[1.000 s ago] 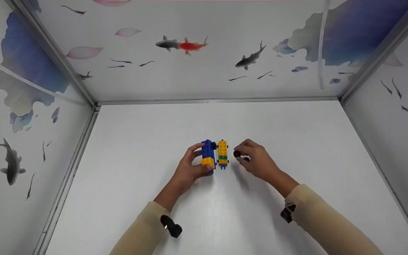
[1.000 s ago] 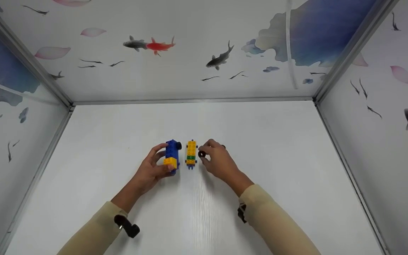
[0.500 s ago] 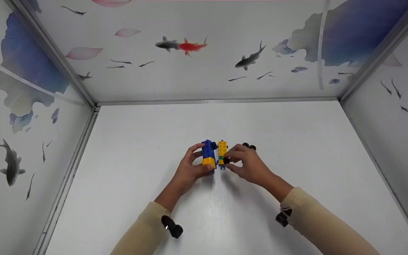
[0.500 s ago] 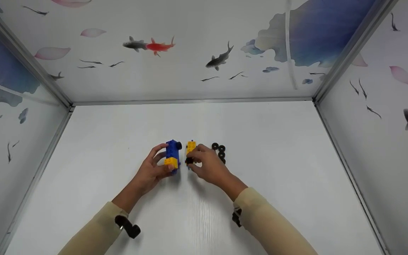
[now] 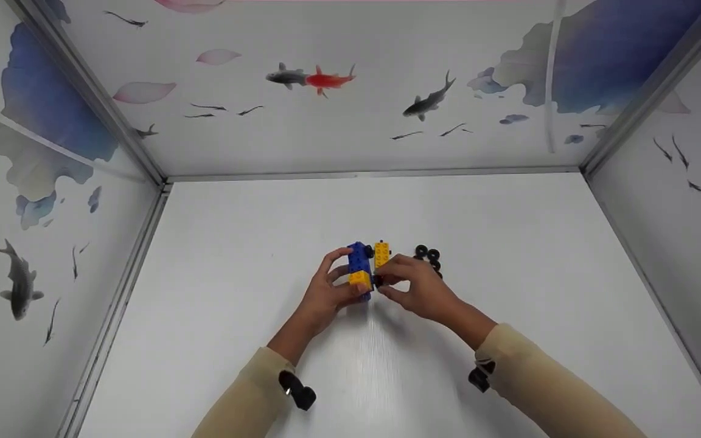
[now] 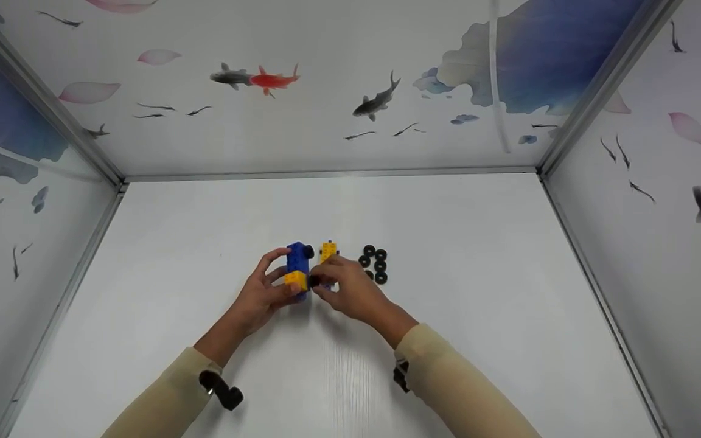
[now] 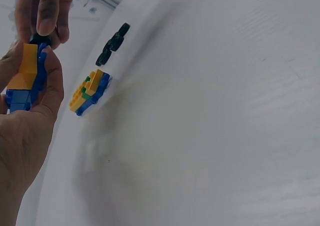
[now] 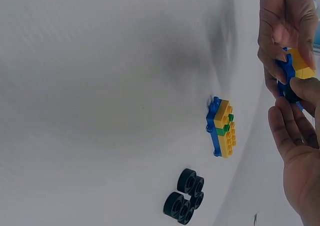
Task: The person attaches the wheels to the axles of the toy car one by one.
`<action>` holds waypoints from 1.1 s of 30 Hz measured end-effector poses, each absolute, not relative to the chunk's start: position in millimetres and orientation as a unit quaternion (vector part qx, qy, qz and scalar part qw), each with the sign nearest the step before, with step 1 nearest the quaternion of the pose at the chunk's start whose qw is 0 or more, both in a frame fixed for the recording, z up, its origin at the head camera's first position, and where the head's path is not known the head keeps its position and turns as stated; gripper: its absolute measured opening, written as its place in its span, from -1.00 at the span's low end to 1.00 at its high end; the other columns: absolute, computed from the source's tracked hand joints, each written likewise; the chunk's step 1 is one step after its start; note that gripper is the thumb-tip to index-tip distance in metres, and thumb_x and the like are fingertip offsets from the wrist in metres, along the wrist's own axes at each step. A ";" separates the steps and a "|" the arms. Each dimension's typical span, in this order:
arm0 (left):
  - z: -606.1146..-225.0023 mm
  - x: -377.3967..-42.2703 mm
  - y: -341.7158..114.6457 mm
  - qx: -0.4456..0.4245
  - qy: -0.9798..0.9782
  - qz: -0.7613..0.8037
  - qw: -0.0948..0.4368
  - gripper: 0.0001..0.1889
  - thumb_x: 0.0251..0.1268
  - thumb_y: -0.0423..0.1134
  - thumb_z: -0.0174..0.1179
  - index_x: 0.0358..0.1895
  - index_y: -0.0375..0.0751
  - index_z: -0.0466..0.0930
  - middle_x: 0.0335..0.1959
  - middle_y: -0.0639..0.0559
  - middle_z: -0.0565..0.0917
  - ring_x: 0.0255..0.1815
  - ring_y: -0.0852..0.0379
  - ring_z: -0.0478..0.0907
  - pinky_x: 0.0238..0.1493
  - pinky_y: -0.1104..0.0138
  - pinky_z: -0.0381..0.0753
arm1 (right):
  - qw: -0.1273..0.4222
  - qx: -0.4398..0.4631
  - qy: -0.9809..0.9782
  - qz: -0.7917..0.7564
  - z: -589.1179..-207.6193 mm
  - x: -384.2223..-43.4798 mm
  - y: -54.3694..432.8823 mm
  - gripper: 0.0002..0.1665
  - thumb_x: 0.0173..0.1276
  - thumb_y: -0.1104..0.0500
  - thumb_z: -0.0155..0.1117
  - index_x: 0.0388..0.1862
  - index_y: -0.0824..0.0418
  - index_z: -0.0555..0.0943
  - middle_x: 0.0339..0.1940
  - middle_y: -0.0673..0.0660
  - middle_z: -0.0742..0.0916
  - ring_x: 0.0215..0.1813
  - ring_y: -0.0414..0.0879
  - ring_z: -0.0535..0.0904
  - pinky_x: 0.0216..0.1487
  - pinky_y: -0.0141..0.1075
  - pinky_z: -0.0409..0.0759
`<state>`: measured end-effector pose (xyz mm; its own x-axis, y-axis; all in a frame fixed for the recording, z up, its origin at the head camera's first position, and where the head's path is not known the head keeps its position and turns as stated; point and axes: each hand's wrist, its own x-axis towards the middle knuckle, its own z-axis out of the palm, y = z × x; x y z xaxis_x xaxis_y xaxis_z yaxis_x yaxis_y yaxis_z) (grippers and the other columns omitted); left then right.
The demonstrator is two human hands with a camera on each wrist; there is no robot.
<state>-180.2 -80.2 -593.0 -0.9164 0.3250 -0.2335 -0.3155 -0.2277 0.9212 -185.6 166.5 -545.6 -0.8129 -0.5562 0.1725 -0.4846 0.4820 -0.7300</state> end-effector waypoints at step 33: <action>-596.2 -179.8 -78.6 0.006 0.552 0.802 0.228 -0.17 0.48 -0.32 0.47 0.63 0.29 0.21 0.65 -0.34 0.39 0.34 -0.18 0.73 0.31 0.09 0.81 | 0.049 -0.308 0.864 -0.395 -545.1 -185.3 165.8 -0.65 0.50 0.29 0.52 0.23 0.22 0.82 0.01 0.20 0.80 0.01 0.03 0.85 0.10 0.00 0.87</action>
<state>-179.8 -78.6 -596.2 -0.8961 0.3723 -0.2416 -0.3587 -0.2871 0.8882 -185.3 165.8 -545.1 -0.8052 -0.5712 0.1594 -0.4941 0.4975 -0.7130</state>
